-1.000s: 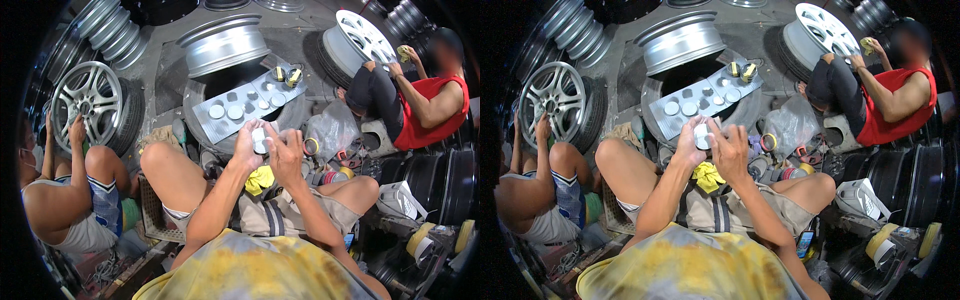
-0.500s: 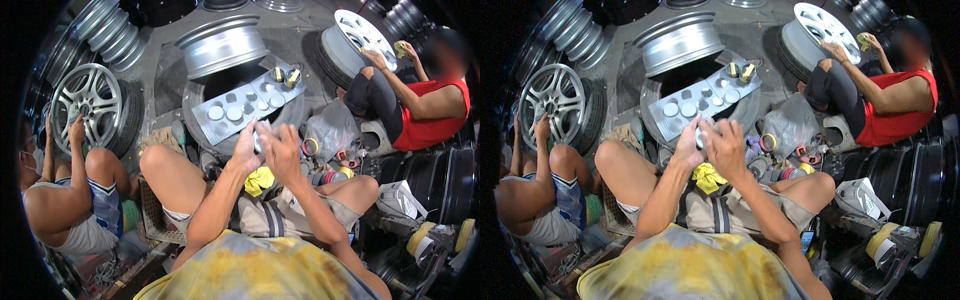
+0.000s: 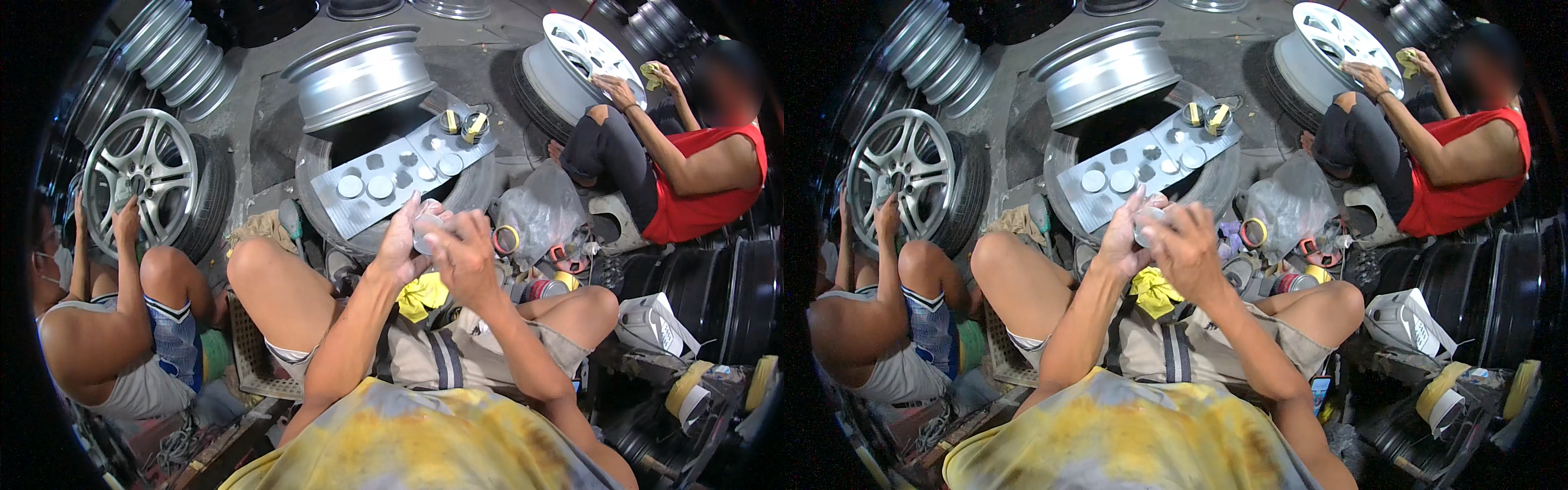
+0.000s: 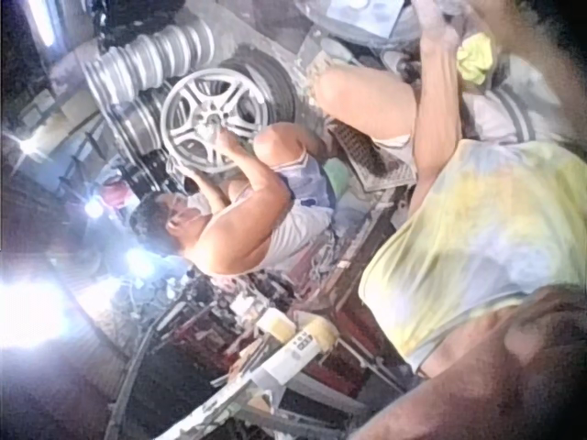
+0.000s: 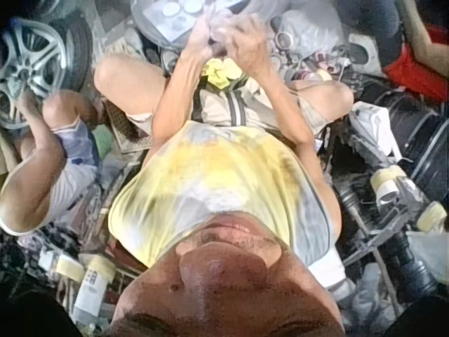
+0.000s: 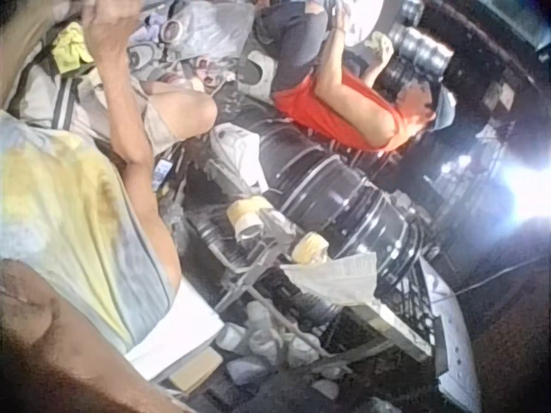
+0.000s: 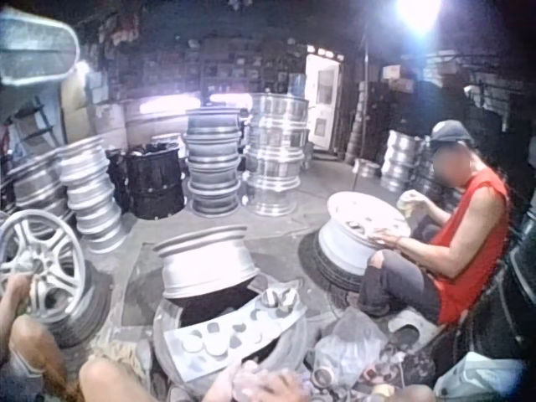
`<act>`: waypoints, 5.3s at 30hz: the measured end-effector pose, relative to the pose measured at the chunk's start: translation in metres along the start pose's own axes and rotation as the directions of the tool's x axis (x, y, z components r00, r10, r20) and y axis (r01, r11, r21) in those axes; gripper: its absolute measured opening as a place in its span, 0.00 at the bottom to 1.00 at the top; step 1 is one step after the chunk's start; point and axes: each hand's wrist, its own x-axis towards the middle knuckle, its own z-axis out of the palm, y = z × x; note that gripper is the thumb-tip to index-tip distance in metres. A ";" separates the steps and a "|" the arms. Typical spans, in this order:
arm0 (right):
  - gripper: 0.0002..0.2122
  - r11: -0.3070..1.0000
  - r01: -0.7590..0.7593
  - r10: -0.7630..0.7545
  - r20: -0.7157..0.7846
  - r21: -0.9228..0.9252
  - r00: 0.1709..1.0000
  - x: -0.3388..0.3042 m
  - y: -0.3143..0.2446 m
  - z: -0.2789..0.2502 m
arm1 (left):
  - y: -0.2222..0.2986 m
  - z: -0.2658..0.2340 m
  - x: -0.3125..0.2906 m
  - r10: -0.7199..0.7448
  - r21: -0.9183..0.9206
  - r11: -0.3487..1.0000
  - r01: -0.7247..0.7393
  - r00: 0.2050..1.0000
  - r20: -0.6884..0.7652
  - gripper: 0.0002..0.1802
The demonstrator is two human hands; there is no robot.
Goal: The person sits on the floor and prepares small circular wheel caps by applying adhesive tape to their edges. They handle the caps one at a time, peeling tape from a roll and wrapping it around the rim of each cap before placing it on a metal tray.
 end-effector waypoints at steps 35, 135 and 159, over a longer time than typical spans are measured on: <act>0.12 0.921 -0.359 0.351 -0.078 -0.153 0.933 -0.022 0.010 -0.010 | 0.002 -0.005 0.007 0.255 -0.179 0.956 -0.231 0.959 0.125 0.20; 0.17 0.974 -0.155 0.146 -0.063 -0.164 0.987 -0.012 0.005 -0.006 | -0.010 0.002 0.004 0.091 0.514 0.856 -0.057 0.995 -0.042 0.46; 0.17 0.988 -0.156 0.156 -0.038 -0.001 0.987 -0.004 -0.012 0.005 | -0.007 -0.019 0.009 0.219 0.328 0.916 -0.231 0.973 0.074 0.24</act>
